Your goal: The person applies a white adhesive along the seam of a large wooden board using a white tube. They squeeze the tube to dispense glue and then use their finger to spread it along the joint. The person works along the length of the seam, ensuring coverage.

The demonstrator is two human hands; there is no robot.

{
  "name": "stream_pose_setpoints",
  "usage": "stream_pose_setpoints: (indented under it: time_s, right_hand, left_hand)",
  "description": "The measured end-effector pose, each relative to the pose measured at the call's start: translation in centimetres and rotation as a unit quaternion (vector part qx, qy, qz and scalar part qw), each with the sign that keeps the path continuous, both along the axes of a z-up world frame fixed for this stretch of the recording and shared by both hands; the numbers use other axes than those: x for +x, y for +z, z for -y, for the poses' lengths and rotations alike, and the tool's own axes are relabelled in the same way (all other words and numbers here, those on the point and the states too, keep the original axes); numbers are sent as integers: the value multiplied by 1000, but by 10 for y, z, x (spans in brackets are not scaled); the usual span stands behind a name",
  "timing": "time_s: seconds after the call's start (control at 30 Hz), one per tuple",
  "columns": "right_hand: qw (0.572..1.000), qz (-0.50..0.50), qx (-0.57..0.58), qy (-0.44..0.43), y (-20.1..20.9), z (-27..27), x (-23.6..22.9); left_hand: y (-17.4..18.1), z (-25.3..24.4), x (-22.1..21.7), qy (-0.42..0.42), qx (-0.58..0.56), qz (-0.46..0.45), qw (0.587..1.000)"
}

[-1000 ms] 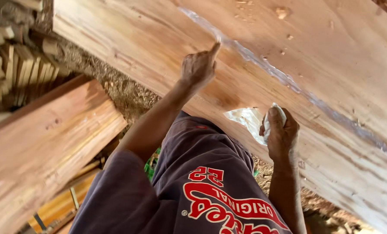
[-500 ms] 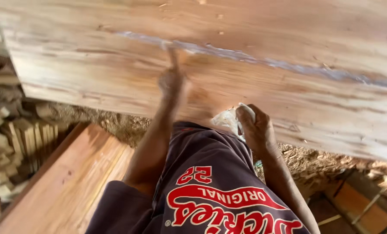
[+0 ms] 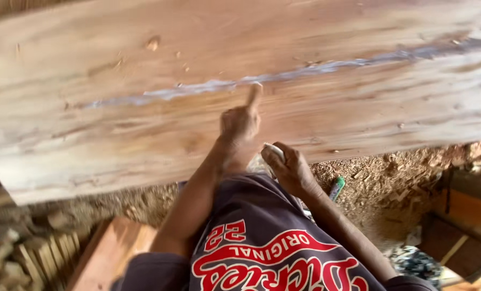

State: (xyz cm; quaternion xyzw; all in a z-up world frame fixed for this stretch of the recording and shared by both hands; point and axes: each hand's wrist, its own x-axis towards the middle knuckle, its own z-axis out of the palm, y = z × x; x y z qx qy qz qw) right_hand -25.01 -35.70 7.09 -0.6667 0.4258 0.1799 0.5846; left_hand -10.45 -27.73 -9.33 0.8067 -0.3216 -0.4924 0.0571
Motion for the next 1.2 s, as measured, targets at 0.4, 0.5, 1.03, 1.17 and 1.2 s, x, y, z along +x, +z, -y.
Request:
stream_pose_setpoints:
  time_s: [0.4,0.5,1.03,1.17,1.2]
  right_hand:
    - [946,208,0,-250,22,24,-68]
    - [897,223,41,-380,14,13,-76]
    - [928,198,88,-301,2,-3,-192]
    - [895,220,-387,14,-100,39,-257]
    - [898,236,-370,38,-74,37,-248]
  left_hand:
    - [67,-46,-87,174,-149,-65,971]
    - [84,-71,-111,300,-98,-312,896]
    - [119,-96,-278,441,-352,-346,749]
    - [149,-67,-300,569,-433,-343,609]
    - [150,-69,-302,590,-439,-320,597]
